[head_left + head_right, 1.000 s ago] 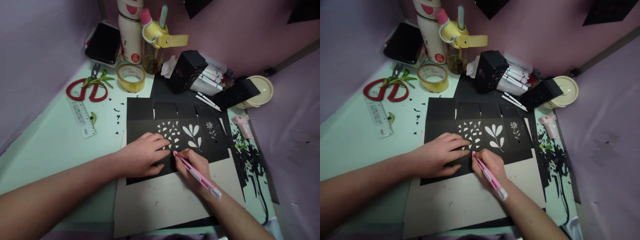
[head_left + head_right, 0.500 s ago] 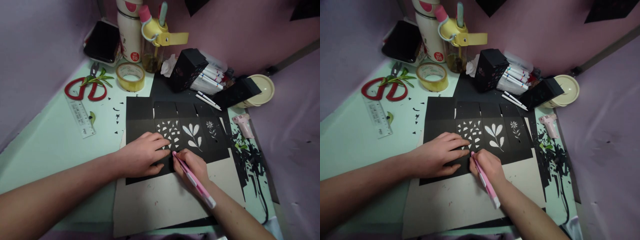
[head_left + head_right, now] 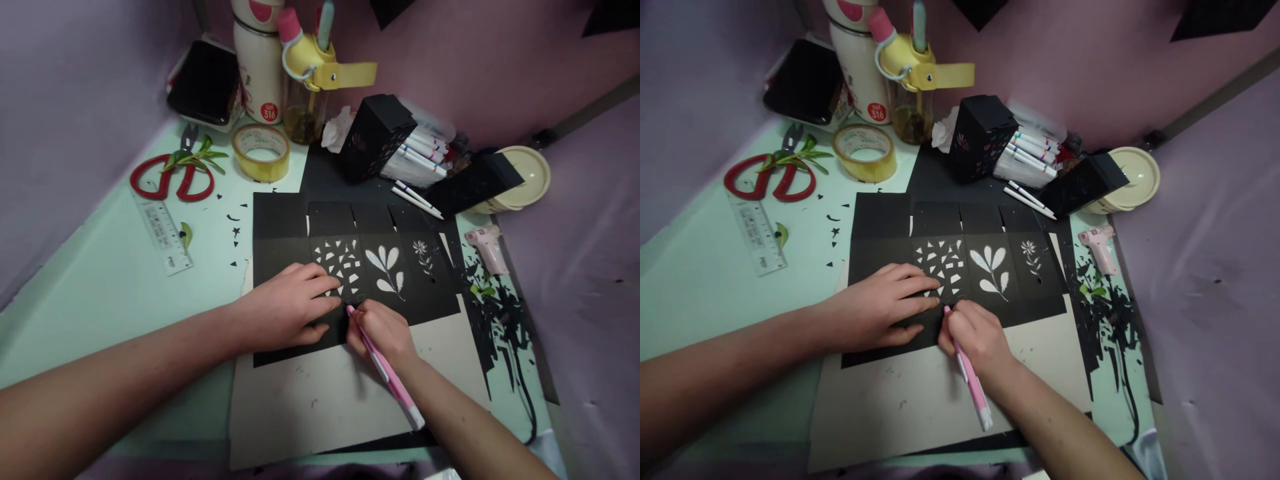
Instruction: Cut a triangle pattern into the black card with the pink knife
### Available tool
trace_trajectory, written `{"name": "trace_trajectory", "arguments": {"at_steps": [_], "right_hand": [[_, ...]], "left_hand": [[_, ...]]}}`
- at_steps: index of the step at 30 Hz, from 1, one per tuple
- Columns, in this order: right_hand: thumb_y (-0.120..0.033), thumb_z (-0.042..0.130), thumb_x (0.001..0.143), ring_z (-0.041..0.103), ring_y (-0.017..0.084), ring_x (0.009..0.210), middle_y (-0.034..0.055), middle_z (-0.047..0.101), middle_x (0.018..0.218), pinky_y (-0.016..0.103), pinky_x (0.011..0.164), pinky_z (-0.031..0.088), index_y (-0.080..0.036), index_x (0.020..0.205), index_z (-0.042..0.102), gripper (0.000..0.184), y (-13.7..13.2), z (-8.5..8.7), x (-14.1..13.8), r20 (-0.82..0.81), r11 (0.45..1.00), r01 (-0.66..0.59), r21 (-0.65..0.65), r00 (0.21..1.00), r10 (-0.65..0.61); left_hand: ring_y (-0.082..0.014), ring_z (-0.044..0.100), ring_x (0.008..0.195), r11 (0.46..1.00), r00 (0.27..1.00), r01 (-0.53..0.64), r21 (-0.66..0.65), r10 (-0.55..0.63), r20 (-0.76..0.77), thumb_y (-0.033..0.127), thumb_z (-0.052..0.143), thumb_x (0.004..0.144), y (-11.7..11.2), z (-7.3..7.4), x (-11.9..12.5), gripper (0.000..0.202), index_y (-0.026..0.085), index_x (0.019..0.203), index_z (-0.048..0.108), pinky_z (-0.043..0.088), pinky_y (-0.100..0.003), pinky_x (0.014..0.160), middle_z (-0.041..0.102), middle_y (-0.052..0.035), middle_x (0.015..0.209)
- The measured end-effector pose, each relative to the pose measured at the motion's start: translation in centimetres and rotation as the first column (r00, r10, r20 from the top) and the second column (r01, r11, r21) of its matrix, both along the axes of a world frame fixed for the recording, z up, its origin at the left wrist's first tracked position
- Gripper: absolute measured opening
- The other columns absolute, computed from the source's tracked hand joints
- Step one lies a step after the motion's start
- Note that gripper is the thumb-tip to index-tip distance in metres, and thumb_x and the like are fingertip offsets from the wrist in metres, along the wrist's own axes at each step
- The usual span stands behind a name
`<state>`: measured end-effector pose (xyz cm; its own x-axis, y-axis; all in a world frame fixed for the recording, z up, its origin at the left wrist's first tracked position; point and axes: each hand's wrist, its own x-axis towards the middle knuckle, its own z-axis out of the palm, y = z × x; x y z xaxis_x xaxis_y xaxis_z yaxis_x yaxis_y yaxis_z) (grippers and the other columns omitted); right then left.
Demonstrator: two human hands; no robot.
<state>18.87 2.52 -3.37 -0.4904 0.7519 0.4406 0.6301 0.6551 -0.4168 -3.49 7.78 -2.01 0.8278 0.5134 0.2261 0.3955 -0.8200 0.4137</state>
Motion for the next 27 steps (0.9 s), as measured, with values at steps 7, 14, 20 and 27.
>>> {"name": "trace_trajectory", "arguments": {"at_steps": [7, 14, 20, 27], "right_hand": [[-0.002, 0.055, 0.085, 0.051, 0.012, 0.055, -0.0017, 0.054, 0.066, 0.024, 0.054, 0.043, -0.023, 0.082, 0.049, 0.022, -0.01, -0.19, -0.19, -0.043, 1.000, 0.019, 0.021, 0.999, -0.019], [-0.004, 0.056, 0.088, 0.054, 0.013, 0.060, 0.0010, 0.057, 0.070, 0.024, 0.057, 0.047, -0.022, 0.086, 0.050, 0.019, 0.14, 0.13, -0.36, -0.045, 1.000, 0.014, 0.005, 0.999, -0.014], [-0.002, 0.055, 0.086, 0.047, 0.011, 0.054, -0.0023, 0.052, 0.064, 0.023, 0.052, 0.041, -0.022, 0.081, 0.049, 0.022, 0.13, 0.07, -0.42, -0.055, 1.000, 0.022, 0.020, 0.998, -0.021], [-0.001, 0.056, 0.087, 0.052, 0.011, 0.057, -0.0008, 0.056, 0.067, 0.024, 0.055, 0.045, -0.022, 0.083, 0.048, 0.022, 0.32, 0.01, -0.43, -0.089, 1.000, 0.011, -0.025, 0.996, -0.013]], "left_hand": [[-0.0294, 0.053, 0.111, 1.000, 1.000, 0.006, -0.003, -0.006, -0.003, 0.025, 0.061, 0.086, 0.05, 0.07, -0.04, 0.028, 0.016, 0.111, 0.065, 0.046, -0.043, 0.088, 0.062, -0.0116, 0.124], [-0.0296, 0.052, 0.111, 1.000, 1.000, 0.012, -0.011, -0.012, -0.003, 0.025, 0.061, 0.086, 0.11, 0.17, 0.03, 0.028, 0.016, 0.112, 0.065, 0.046, -0.044, 0.088, 0.062, -0.0113, 0.125], [-0.0298, 0.053, 0.111, 1.000, 1.000, 0.011, -0.003, -0.011, 0.001, 0.026, 0.062, 0.086, 0.05, 0.08, 0.06, 0.029, 0.014, 0.112, 0.064, 0.046, -0.044, 0.088, 0.062, -0.0116, 0.124], [-0.0293, 0.053, 0.109, 1.000, 1.000, 0.007, 0.010, -0.007, 0.006, 0.025, 0.063, 0.085, 0.06, 0.11, 0.01, 0.028, 0.016, 0.111, 0.066, 0.045, -0.042, 0.086, 0.063, -0.0115, 0.124]]}}
